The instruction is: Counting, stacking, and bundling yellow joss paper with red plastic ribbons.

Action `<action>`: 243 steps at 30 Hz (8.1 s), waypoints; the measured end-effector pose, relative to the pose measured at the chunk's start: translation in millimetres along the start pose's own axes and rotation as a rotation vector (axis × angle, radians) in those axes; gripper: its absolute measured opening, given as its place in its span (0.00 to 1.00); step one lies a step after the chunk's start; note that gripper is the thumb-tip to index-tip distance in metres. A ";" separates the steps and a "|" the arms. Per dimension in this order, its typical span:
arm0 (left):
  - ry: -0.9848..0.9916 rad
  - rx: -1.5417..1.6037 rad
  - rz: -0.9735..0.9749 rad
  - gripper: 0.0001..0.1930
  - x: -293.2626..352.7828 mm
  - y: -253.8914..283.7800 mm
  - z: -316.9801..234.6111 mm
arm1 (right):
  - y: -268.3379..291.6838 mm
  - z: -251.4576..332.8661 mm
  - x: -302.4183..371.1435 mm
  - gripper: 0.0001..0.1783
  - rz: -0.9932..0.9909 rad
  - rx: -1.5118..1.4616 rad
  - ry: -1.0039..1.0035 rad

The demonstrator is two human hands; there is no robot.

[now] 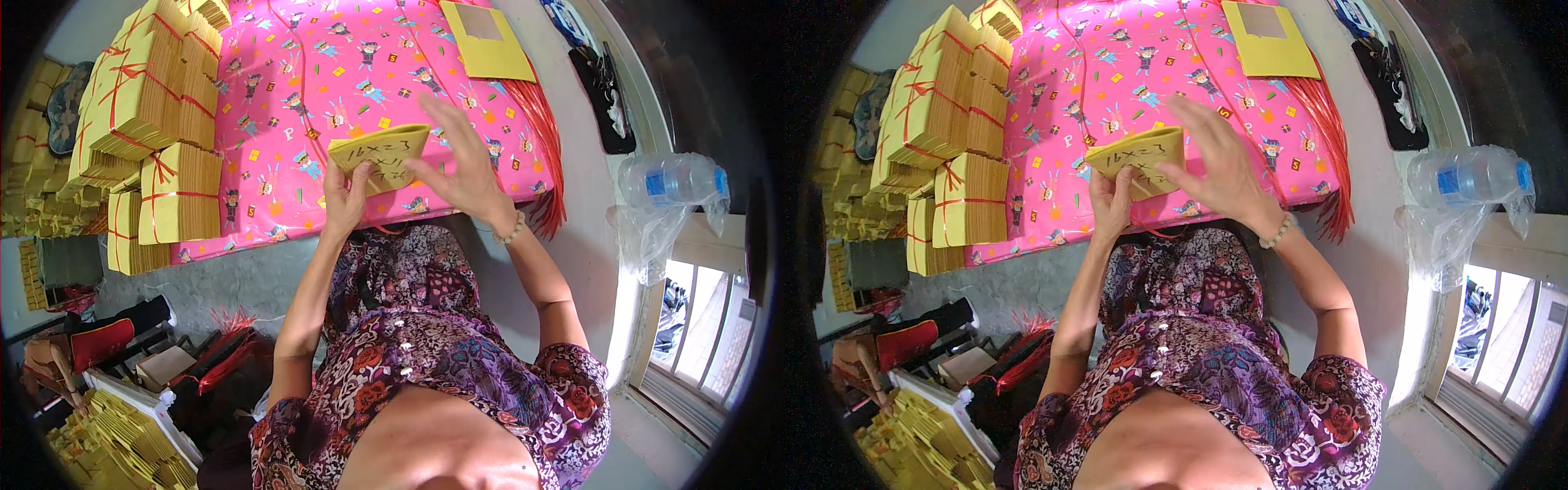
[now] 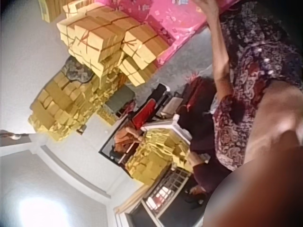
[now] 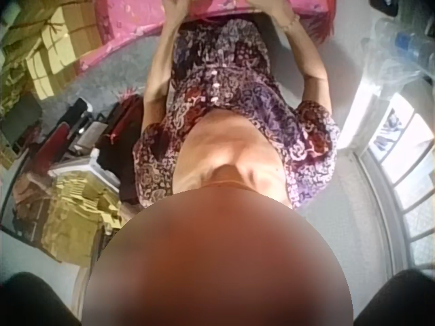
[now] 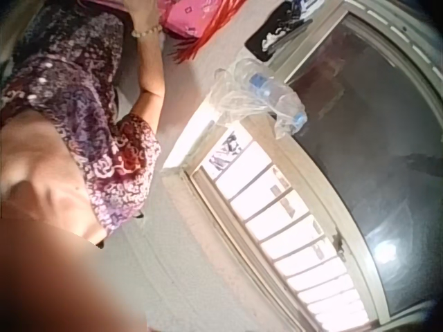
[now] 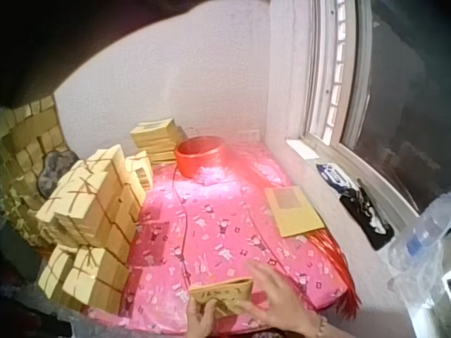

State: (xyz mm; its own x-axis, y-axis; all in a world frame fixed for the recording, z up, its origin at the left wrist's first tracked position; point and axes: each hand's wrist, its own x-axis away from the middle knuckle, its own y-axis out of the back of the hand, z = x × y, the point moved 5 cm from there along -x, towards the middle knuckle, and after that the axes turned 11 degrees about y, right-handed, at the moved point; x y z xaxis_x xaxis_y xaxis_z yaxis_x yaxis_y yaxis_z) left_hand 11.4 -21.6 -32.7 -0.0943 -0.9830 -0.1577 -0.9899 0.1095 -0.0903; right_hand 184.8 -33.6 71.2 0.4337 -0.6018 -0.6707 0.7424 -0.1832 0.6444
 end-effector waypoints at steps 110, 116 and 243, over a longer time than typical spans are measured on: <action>0.624 0.308 0.081 0.18 -43.0 3.4 -0.4 | -69.3 -52.6 53.2 0.24 0.070 -0.958 -0.987; 0.615 0.343 0.083 0.17 -45.6 6.2 5.1 | -71.7 -50.8 57.3 0.25 0.137 -0.930 -1.010; 0.180 -1.196 0.768 0.42 -244.3 -133.2 -30.5 | 24.6 -260.8 -72.2 0.38 0.687 0.117 -0.516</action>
State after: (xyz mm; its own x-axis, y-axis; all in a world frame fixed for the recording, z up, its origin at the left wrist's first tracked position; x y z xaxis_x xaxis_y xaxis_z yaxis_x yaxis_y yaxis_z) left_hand 163.0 199.5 47.9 -0.5598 -0.7533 0.3452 -0.1726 0.5135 0.8406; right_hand 304.9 208.0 39.7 0.4602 -0.8806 0.1133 0.3311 0.2887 0.8983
